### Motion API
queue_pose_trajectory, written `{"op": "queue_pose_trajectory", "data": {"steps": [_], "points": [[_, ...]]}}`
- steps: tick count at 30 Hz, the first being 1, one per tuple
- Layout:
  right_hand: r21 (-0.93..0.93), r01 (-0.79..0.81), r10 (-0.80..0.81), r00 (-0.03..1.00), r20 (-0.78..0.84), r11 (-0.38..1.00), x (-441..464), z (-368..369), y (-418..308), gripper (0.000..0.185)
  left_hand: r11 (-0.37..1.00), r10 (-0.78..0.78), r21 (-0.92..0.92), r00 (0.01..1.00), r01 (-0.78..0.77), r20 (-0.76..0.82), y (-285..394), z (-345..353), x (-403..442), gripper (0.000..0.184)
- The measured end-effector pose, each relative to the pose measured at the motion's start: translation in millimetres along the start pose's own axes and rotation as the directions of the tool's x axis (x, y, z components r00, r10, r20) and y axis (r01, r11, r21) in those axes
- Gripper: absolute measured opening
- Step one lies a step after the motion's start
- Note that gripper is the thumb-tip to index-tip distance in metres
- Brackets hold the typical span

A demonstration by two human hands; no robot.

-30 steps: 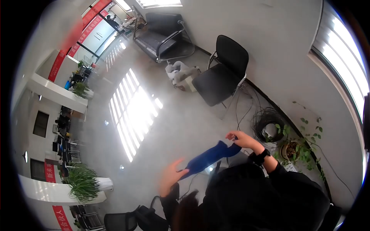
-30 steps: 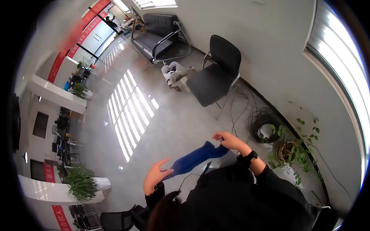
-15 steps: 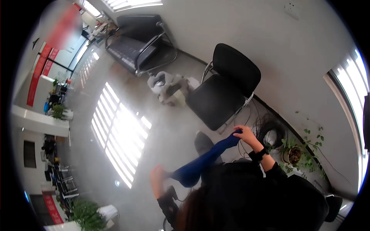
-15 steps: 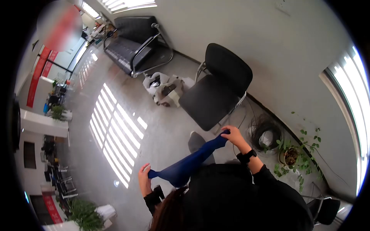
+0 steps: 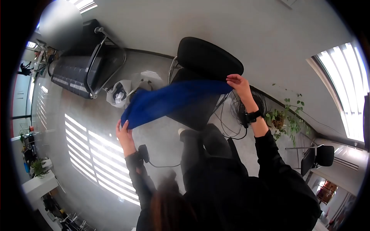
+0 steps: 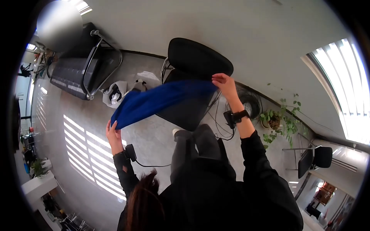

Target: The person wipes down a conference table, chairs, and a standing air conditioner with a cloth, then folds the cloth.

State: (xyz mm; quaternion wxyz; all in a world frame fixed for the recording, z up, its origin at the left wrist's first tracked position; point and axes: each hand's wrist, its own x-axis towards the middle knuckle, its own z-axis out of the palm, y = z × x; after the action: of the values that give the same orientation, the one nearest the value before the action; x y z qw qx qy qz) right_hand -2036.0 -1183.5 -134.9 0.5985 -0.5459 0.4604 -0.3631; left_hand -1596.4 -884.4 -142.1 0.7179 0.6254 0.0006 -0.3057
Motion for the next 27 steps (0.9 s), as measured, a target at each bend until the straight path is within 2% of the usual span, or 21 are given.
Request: {"op": "queue_pose_trajectory", "data": {"steps": [2,4,5,6,8,9,10,12,13,14,15,16,17,18,19,21,23,24,25,26,27], "points": [[-0.035,-0.022,0.021,0.999,-0.029,0.999,9,-7,19,0.028,0.998,-0.053,-0.035,0.998,0.054,0.027,-15,15,16,0.049],[0.069,-0.085,0.092,0.990,-0.106,0.994,15,-15,59,0.026,0.984,-0.172,-0.037,0.985,0.173,0.025,-56,17,50,0.049],[0.026,-0.188,0.190,0.970,-0.153,0.982,13,-15,73,0.024,0.983,-0.183,0.000,0.982,0.184,0.037,-89,10,70,0.049],[0.049,-0.219,0.225,0.958,-0.178,0.974,9,-15,101,0.024,0.967,-0.180,0.206,0.972,0.147,0.153,-123,-4,86,0.040],[0.356,-0.331,0.412,0.893,-0.181,0.874,2,-23,170,0.024,0.837,-0.252,0.547,0.889,0.002,0.382,-179,-17,111,0.026],[0.471,-0.314,0.448,0.870,-0.206,0.825,-8,-19,195,0.022,0.852,-0.373,0.492,0.868,0.181,0.327,-199,-15,118,0.019],[0.473,-0.333,0.480,0.846,-0.231,0.815,-19,-22,226,0.022,0.831,-0.414,0.515,0.851,0.209,0.323,-225,-21,129,0.019],[0.623,-0.384,0.580,0.802,-0.140,0.682,-49,-18,290,0.025,0.589,-0.517,0.808,0.767,-0.003,0.380,-266,-31,156,0.015],[0.609,-0.405,0.623,0.757,-0.196,0.682,-65,-12,318,0.026,0.634,-0.530,0.759,0.798,0.149,0.287,-287,-23,161,0.013],[0.613,-0.403,0.641,0.732,-0.230,0.680,-83,-5,332,0.026,0.615,-0.566,0.772,0.771,0.158,0.293,-297,-2,160,0.013],[0.283,-0.382,0.463,0.824,-0.328,0.880,-111,9,341,0.025,0.622,-0.671,0.651,0.725,0.434,0.158,-288,21,148,0.014],[-0.082,-0.306,0.263,0.906,-0.332,0.949,-135,26,345,0.025,0.577,-0.767,0.475,0.641,0.664,0.036,-279,35,139,0.014],[-0.074,-0.327,0.283,0.893,-0.350,0.942,-149,41,344,0.025,0.569,-0.780,0.500,0.622,0.653,0.074,-284,32,138,0.017],[0.312,-0.455,0.548,0.749,-0.372,0.834,-158,55,342,0.024,0.551,-0.789,0.521,0.610,0.652,0.072,-290,35,142,0.017],[0.657,-0.471,0.770,0.575,-0.277,0.589,-166,66,345,0.023,0.445,-0.830,0.584,0.558,0.679,-0.015,-293,36,147,0.018],[0.746,-0.407,0.819,0.478,-0.319,0.528,-180,77,358,0.022,0.307,-0.856,0.658,0.501,0.687,-0.125,-290,33,160,0.019],[0.813,-0.334,0.857,0.380,-0.348,0.478,-186,76,368,0.021,0.381,-0.862,0.691,0.506,0.614,0.026,-283,36,185,0.024],[0.576,-0.382,0.685,0.512,-0.519,0.723,-185,69,369,0.019,0.423,-0.859,0.695,0.500,0.581,0.105,-281,36,199,0.027],[0.271,-0.377,0.461,0.646,-0.609,0.886,-181,61,367,0.018,0.708,-0.653,0.644,0.617,0.291,0.439,-293,8,235,0.030],[0.421,-0.362,0.555,0.560,-0.615,0.832,-163,50,342,0.018,0.891,-0.350,0.454,0.602,-0.024,0.718,-306,-18,263,0.033],[0.559,-0.324,0.642,0.478,-0.600,0.764,-141,37,314,0.018,0.837,-0.511,0.484,0.683,0.255,0.523,-272,26,249,0.033]]}}
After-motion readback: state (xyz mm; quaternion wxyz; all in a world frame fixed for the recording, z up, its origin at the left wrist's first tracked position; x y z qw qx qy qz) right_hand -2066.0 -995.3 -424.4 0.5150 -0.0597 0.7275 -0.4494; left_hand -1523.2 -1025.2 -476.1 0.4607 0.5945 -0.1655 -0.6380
